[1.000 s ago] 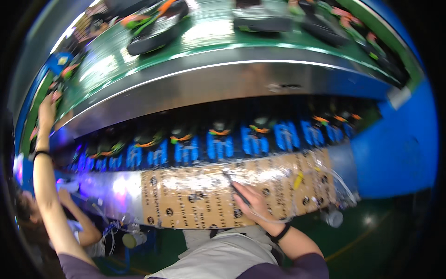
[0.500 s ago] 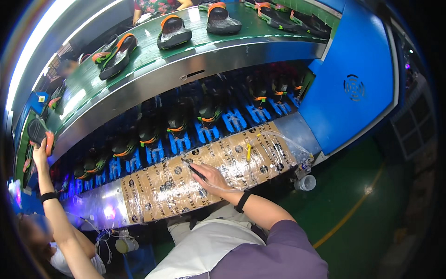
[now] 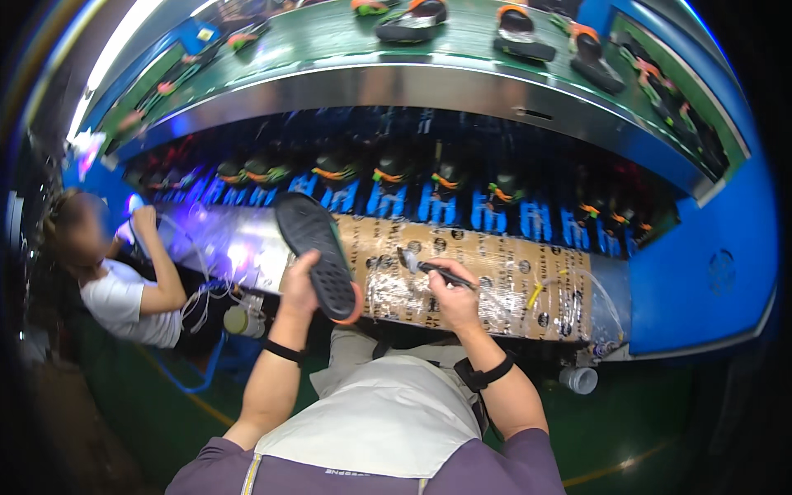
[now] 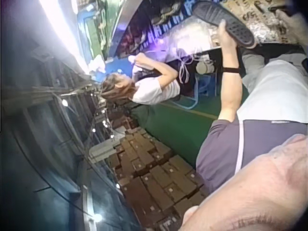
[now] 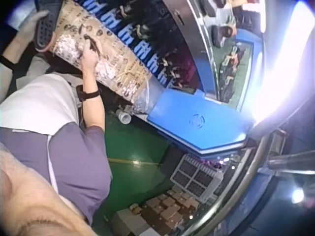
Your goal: Apply adhesive or primer to the bottom of shoe soles using a brush-like tool at an assembly line.
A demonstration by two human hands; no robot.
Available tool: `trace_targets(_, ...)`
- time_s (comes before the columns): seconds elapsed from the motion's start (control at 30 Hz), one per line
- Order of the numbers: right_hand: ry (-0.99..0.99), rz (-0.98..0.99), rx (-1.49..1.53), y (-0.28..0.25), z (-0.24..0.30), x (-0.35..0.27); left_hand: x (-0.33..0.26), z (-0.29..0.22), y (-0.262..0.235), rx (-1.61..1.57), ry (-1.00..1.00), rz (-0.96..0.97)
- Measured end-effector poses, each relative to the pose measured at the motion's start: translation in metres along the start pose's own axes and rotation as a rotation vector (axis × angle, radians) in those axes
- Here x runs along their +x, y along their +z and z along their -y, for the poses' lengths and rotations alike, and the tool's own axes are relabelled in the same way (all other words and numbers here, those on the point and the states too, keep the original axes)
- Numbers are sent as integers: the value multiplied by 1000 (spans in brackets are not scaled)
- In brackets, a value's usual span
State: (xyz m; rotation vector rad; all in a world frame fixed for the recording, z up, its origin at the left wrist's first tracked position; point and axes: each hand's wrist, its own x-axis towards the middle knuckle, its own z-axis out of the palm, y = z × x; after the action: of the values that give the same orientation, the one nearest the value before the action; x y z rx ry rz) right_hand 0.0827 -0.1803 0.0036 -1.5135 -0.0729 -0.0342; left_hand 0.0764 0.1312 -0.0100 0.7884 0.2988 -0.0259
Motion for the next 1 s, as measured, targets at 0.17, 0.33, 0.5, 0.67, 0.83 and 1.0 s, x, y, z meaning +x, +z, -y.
trace_targets(0.17, 49, 107, 126, 25, 35, -1, -34, 51, 12, -232, -61, 287)
trace_targets(0.33, 55, 214, 191, 66, 58, 3, -38, 57, 24, -406, -83, 355)
trace_targets(0.5, 111, 215, 94, 90, 70, 10, -46, 54, 37, -339, -143, 295)
trace_targets(0.67, 16, 199, 52, 100, 66, 19, -53, 55, 46, -297, -174, 229)
trace_targets(0.83, -25, 168, 1, 105, 64, 21, -56, 55, 46, -302, -208, 208)
trace_targets(1.0, -88, 158, -107, 108, 67, 16, -54, 57, 47, -248, -178, 205)
